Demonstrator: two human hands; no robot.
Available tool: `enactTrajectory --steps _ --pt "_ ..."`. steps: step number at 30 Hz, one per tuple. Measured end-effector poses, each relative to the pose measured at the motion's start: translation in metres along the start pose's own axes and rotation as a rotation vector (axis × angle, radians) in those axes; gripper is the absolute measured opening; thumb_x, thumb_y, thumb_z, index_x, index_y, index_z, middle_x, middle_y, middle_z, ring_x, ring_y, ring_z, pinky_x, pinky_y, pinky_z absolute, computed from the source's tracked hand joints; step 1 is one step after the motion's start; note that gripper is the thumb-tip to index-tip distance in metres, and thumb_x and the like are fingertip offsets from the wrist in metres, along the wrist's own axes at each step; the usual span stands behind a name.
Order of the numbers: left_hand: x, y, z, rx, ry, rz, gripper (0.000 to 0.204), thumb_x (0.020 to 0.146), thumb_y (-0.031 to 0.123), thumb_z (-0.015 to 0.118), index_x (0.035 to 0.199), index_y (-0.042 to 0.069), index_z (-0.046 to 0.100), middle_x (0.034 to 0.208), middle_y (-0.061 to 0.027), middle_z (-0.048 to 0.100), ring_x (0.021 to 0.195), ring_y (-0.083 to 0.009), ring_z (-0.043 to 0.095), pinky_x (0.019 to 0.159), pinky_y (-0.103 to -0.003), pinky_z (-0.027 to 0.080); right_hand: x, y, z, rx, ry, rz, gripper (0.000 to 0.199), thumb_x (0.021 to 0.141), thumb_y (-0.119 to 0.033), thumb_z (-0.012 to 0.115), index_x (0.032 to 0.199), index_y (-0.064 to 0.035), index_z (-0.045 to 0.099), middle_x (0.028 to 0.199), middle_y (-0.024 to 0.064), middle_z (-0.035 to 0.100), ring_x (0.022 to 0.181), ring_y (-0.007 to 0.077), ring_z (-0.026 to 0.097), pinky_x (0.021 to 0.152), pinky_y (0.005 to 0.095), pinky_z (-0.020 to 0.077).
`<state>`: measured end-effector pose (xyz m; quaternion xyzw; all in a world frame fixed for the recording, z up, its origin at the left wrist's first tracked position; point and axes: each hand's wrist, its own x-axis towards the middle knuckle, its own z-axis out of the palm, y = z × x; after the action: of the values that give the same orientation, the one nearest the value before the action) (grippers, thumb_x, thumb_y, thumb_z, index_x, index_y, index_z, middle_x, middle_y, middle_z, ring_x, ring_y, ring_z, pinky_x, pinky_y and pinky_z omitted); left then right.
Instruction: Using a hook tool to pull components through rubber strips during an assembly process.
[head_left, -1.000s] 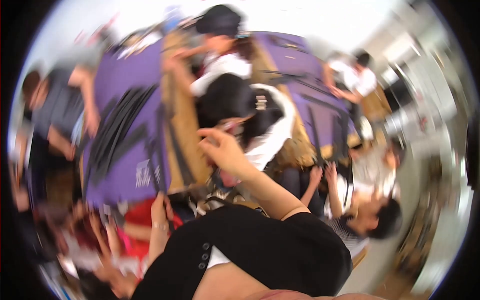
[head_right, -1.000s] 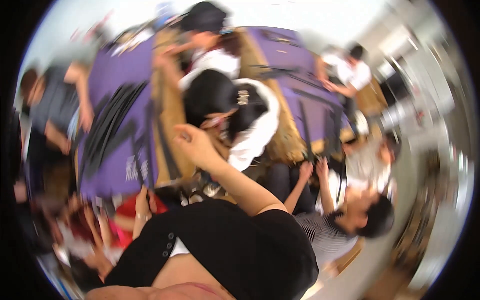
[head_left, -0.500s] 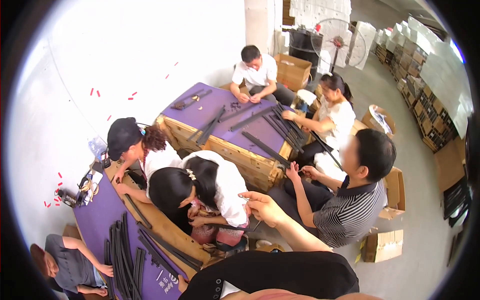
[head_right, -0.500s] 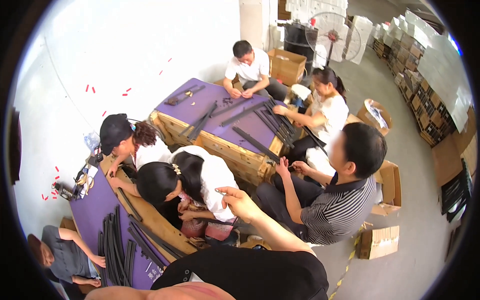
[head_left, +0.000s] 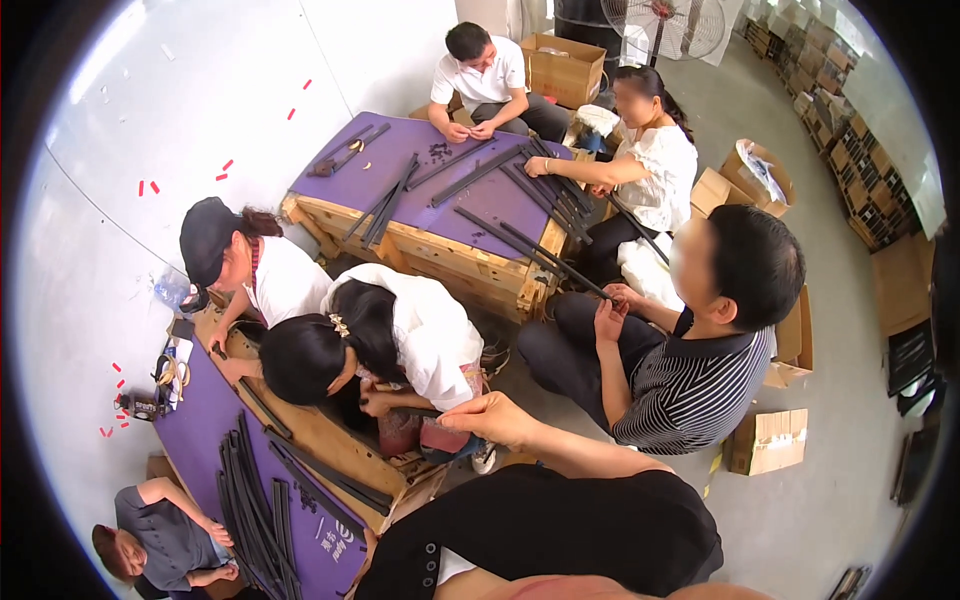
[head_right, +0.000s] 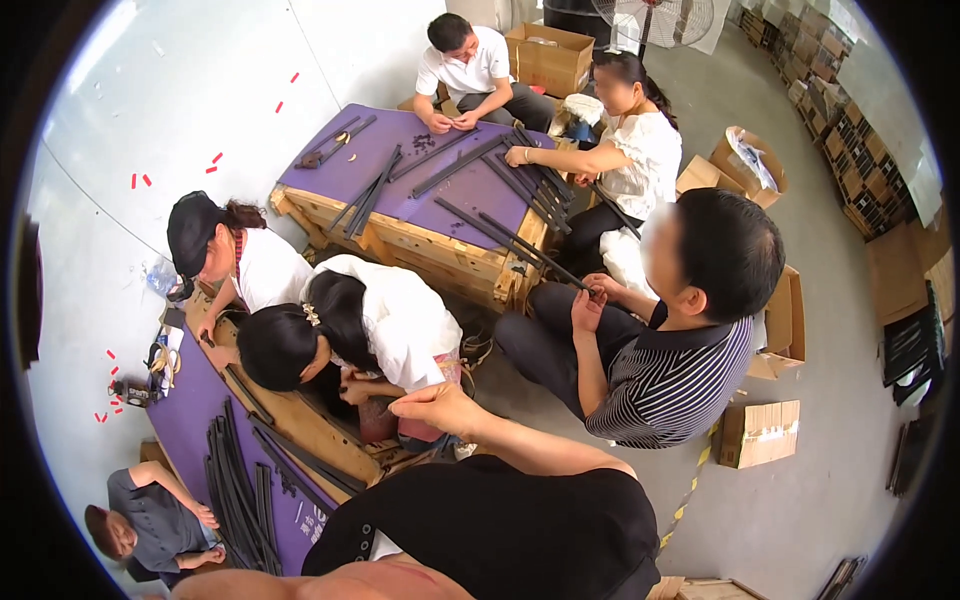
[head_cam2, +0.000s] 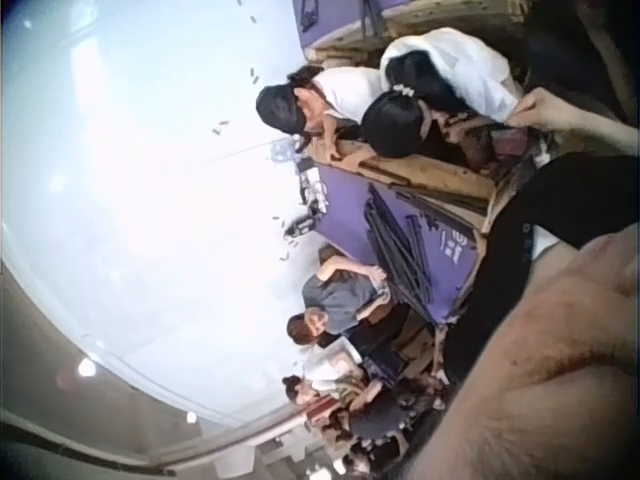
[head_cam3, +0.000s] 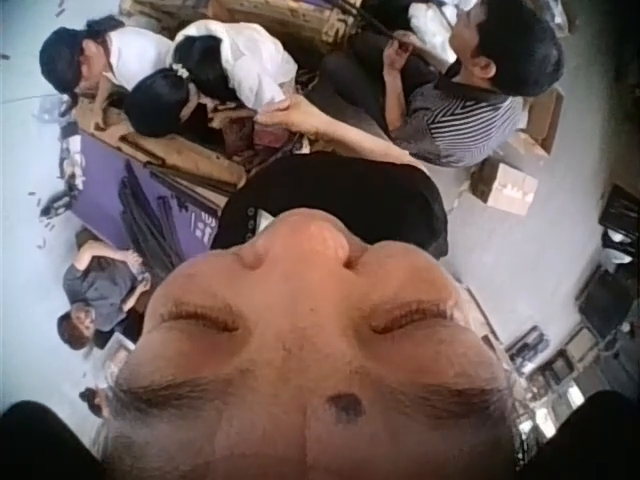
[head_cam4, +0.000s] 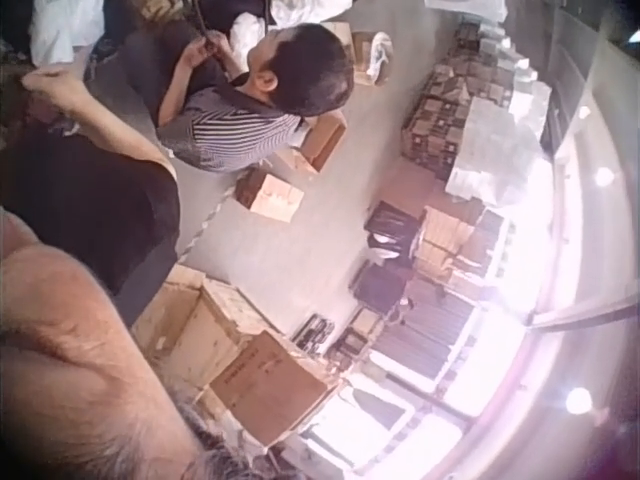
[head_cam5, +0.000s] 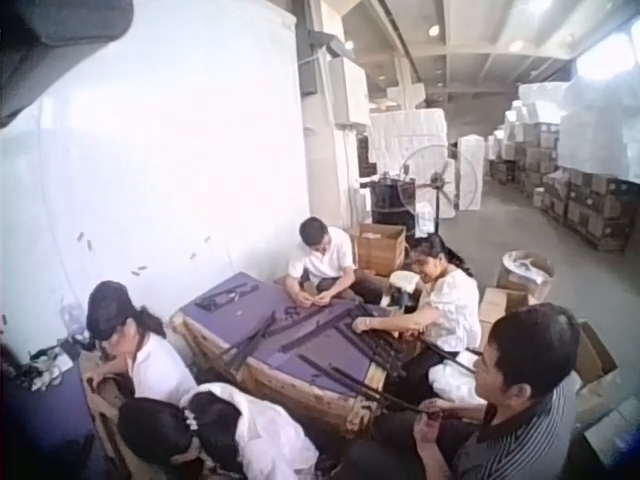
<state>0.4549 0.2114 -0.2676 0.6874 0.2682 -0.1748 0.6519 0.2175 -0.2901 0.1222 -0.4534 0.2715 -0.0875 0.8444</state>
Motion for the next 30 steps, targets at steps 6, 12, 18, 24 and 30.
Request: enactTrajectory --steps 6,12,18,24,30 --pt "-0.013 0.014 0.019 0.08 -0.008 0.038 0.042 0.077 0.037 0.062 0.052 0.008 0.046 0.046 -0.0012 0.04 0.039 -0.0121 0.036 0.038 -0.028 0.028 0.012 0.012 -0.012 -0.038 -0.079 -0.049 0.018 0.078 -0.016 0.066 0.088 -0.0015 0.067 0.07 0.0006 0.061 0.055 0.0041 0.049 0.046 0.0179 0.0359" --pt "-0.022 0.028 0.038 0.119 -0.005 0.08 0.041 0.077 0.037 0.063 0.053 0.008 0.046 0.046 -0.0012 0.04 0.039 -0.0122 0.037 0.038 -0.028 0.029 0.009 0.007 -0.011 -0.097 -0.114 0.102 0.017 0.078 -0.014 0.066 0.091 -0.003 0.068 0.082 0.0009 0.065 0.075 0.0048 0.056 0.068 0.0191 0.0445" --pt "-0.055 0.019 0.028 0.143 0.049 0.067 0.041 0.077 0.038 0.063 0.053 0.008 0.046 0.046 -0.0011 0.04 0.039 -0.0122 0.037 0.038 -0.028 0.029 0.014 0.019 0.003 -0.102 -0.197 0.068 0.019 0.077 -0.017 0.067 0.089 -0.0018 0.067 0.079 0.0018 0.064 0.072 0.0054 0.056 0.065 0.0195 0.0446" --pt "-0.105 0.005 0.0 0.206 0.122 -0.006 0.041 0.077 0.038 0.063 0.054 0.008 0.046 0.046 -0.001 0.04 0.038 -0.0122 0.037 0.038 -0.028 0.029 0.021 0.014 0.027 -0.287 -0.218 0.021 0.021 0.076 -0.017 0.066 0.088 0.0002 0.067 0.079 0.0047 0.065 0.073 0.0085 0.058 0.068 0.0219 0.046" --pt "-0.13 0.019 0.009 0.301 0.14 -0.088 0.041 0.077 0.038 0.063 0.055 0.008 0.046 0.046 -0.0009 0.04 0.038 -0.0122 0.037 0.038 -0.028 0.029 0.034 0.02 0.057 -0.251 -0.266 0.078 0.02 0.076 -0.015 0.066 0.088 0.0015 0.067 0.077 0.0041 0.065 0.072 0.0066 0.058 0.067 0.0205 0.0462"
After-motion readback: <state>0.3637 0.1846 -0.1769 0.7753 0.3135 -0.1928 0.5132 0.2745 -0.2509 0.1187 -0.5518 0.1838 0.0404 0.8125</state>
